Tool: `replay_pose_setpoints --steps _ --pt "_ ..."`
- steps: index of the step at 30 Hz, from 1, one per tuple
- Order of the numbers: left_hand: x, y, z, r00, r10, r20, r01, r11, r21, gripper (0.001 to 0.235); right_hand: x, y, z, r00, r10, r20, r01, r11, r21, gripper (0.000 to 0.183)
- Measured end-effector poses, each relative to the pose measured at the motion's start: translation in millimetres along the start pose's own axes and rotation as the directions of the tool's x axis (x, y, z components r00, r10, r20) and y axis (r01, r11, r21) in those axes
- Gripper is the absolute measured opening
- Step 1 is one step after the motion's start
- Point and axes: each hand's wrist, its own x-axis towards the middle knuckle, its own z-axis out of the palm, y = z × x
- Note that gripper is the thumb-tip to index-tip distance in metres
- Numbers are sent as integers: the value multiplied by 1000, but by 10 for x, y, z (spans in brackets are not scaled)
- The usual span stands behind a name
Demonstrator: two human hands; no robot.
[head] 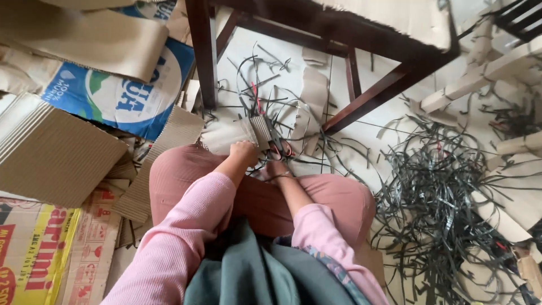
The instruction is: The person cuts strips of black tape and wraps them around a cardboard roll. They then place the roll on a wooden chair leg and secure it with additional tape. The person repeats this process with another cardboard roll.
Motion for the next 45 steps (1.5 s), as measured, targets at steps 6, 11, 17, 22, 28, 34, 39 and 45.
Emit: replay_pose_setpoints --steps 6,11,17,22,28,34,39,45 --pt "-380 415 -330 963 -83 257 95 995 -32 49 469 148 -75 965 207 -163 -179 969 171 57" --pt "-172 280 -117 925 -167 340 151 986 73 51 740 78 196 985 32 -167 23 948 317 47" --pt "-261 195 -587 975 -220 -27 222 971 90 66 503 -277 -499 970 30 -240 112 822 558 33" --pt "-691 -42 -1799 914 75 -400 -158 971 -178 114 -186 -485 -1735 933 -59 -355 326 554 766 17" --pt "-772 -373 -1854 831 188 -523 -453 774 -442 124 -435 -349 -2168 879 -179 -442 477 356 804 22" --pt "-396 -595 -1362 981 46 190 21 941 -337 90 -385 -191 -1934 962 -271 -23 222 733 643 25" --pt "543 -892 -463 983 -59 175 112 944 -312 79 -230 -342 -1680 990 124 69 -136 967 216 50" --pt "599 -568 -262 943 -50 329 148 949 -280 92 -562 -480 -1916 999 -19 -46 36 913 407 50"
